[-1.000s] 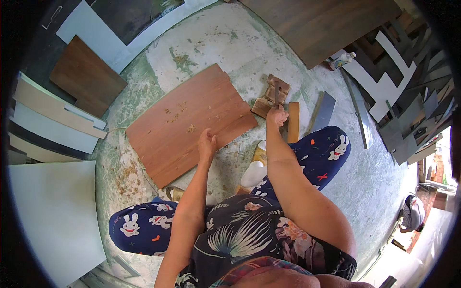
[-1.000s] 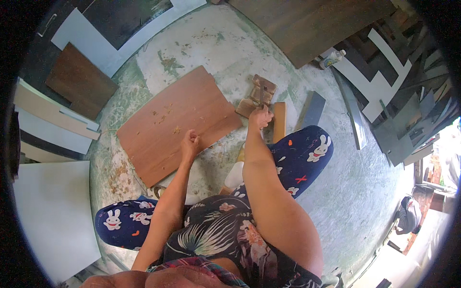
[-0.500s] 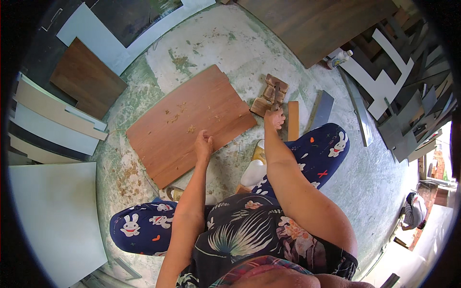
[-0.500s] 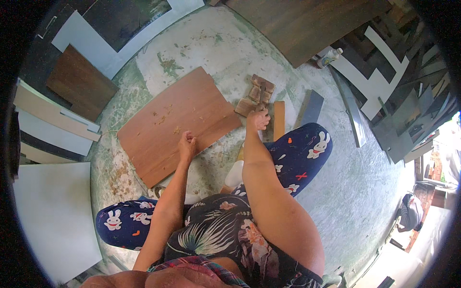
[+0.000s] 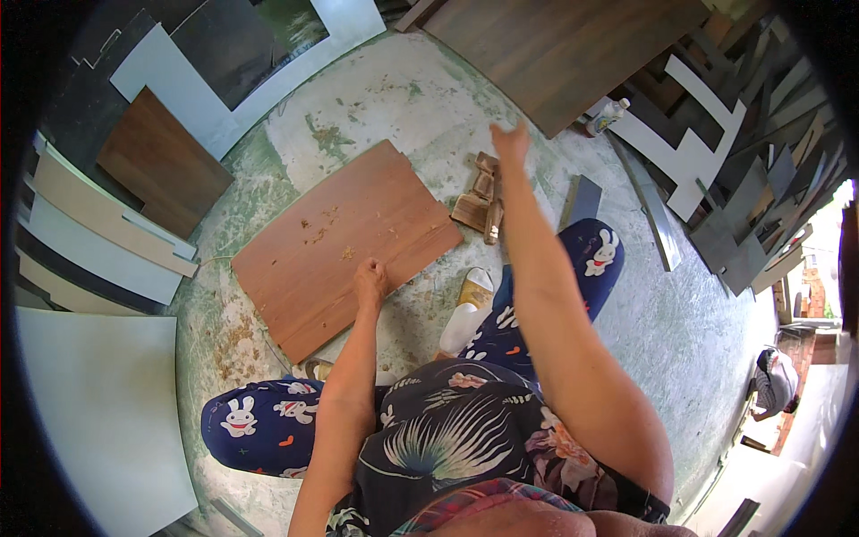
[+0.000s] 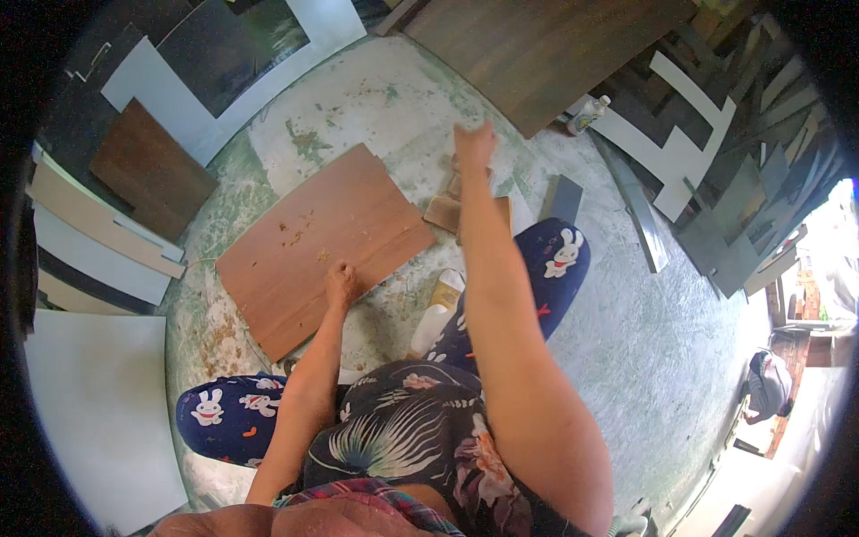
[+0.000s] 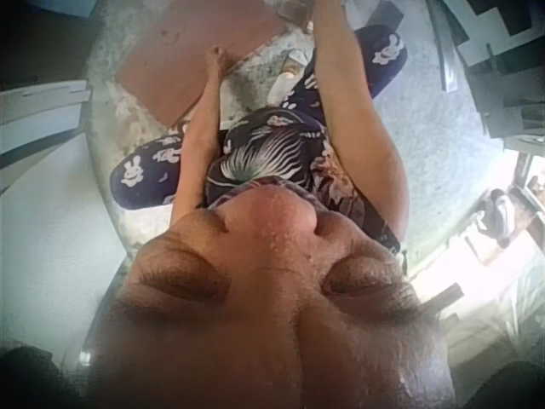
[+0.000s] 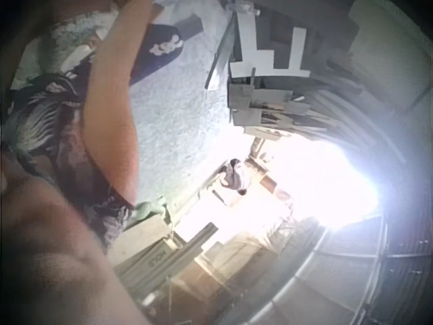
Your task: Assembling and fitting wooden furniture components together using a hammer and wooden block.
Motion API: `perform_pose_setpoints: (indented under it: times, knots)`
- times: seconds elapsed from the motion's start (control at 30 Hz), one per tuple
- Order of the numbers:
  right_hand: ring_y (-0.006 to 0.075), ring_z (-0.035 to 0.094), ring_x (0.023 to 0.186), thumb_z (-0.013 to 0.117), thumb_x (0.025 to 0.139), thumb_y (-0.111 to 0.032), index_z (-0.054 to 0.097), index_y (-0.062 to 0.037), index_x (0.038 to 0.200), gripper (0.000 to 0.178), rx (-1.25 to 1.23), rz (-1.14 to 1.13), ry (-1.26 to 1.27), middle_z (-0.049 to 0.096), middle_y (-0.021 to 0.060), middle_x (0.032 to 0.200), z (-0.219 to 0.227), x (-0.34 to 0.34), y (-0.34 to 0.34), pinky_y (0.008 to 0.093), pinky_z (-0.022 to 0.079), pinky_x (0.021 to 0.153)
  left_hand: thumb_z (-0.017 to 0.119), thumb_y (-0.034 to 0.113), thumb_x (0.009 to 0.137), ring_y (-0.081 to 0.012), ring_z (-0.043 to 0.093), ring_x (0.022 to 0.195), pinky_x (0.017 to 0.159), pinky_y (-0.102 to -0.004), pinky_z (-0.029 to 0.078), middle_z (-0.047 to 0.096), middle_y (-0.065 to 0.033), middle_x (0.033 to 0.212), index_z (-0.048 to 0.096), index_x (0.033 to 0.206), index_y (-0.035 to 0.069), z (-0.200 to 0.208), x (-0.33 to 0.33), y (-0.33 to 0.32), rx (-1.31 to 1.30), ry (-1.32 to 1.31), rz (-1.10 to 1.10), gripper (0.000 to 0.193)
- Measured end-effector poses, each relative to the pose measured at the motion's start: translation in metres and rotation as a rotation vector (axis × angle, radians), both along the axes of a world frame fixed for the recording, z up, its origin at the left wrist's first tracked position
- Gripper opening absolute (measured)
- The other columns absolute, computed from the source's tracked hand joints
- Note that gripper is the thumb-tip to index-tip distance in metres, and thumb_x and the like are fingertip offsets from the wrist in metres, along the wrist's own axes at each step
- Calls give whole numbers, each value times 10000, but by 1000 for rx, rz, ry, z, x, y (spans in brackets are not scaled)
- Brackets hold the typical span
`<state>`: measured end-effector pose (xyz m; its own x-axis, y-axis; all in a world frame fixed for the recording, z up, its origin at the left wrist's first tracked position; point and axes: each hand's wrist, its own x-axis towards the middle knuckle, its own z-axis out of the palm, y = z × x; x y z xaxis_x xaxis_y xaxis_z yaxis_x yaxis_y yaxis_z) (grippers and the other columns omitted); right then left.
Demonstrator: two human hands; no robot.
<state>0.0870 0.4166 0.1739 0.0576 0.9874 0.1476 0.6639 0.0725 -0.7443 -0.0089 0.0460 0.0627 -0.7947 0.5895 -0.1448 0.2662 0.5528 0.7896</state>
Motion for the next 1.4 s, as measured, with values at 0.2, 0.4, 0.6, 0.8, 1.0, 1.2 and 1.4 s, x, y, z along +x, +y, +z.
perform_pose_setpoints:
  times: [0.2, 0.4, 0.6, 0.8, 1.0, 1.2, 1.4]
  knots:
    - [315, 675, 936, 636, 863, -349, 648, -30, 1148, 427, -85, 665, -22, 687, 125, 1070, 187, 28, 27, 392, 523, 826, 553, 270, 818, -397, 636, 761, 675, -452, 478, 628, -254, 790, 657, 816, 8, -9, -17, -31, -75, -58, 94, 282]
    - [367, 625, 939, 633, 858, -414, 643, -14, 935, 407, 202, 745, -613, 658, 194, 1010, 40, 168, 52, 446, 492, 799, 650, 341, 797, -388, 645, 748, 700, -426, 504, 669, -224, 814, 672, 822, -4, -44, -28, -56, -88, 80, 189, 347]
    - [380, 643, 985, 670, 797, -232, 606, -4, 1037, 338, -352, 471, -402, 667, 224, 1021, -166, 269, -104, 445, 505, 825, 664, 250, 782, -331, 664, 793, 757, -435, 509, 688, -194, 835, 673, 823, -6, -64, -63, -104, 8, 59, 528, 260]
    - [373, 642, 990, 656, 808, -225, 604, -6, 1054, 335, -290, 528, -394, 668, 217, 1028, -167, 209, -177, 439, 504, 834, 652, 233, 785, -346, 593, 1064, 889, -434, 473, 576, -199, 1188, 601, 1125, 47, -49, -81, -142, -248, 52, 849, 391]
    - [363, 641, 997, 640, 821, -218, 602, -8, 1075, 332, -210, 489, -429, 668, 210, 1037, -172, 243, -179, 431, 502, 845, 701, 286, 760, -343, 513, 1193, 1001, -456, 414, 491, -196, 1293, 496, 1281, 48, -12, -87, -158, -598, -142, 1136, 608]
    - [354, 640, 1003, 623, 834, -210, 600, -10, 1095, 330, -141, 494, -440, 669, 202, 1046, -154, 259, -181, 424, 500, 855, 669, 257, 739, -355, 595, 1115, 966, -460, 456, 610, -211, 1208, 567, 1189, -68, -117, -114, -262, 124, -471, 1183, 565]
    - [344, 639, 1010, 607, 848, -202, 598, -12, 1116, 329, -35, 446, -487, 669, 194, 1054, -136, 275, -168, 417, 498, 866, 682, 298, 718, -365, 597, 1115, 962, -442, 463, 635, -225, 1169, 600, 1180, -31, -113, -101, -233, -488, -410, 1147, 574]
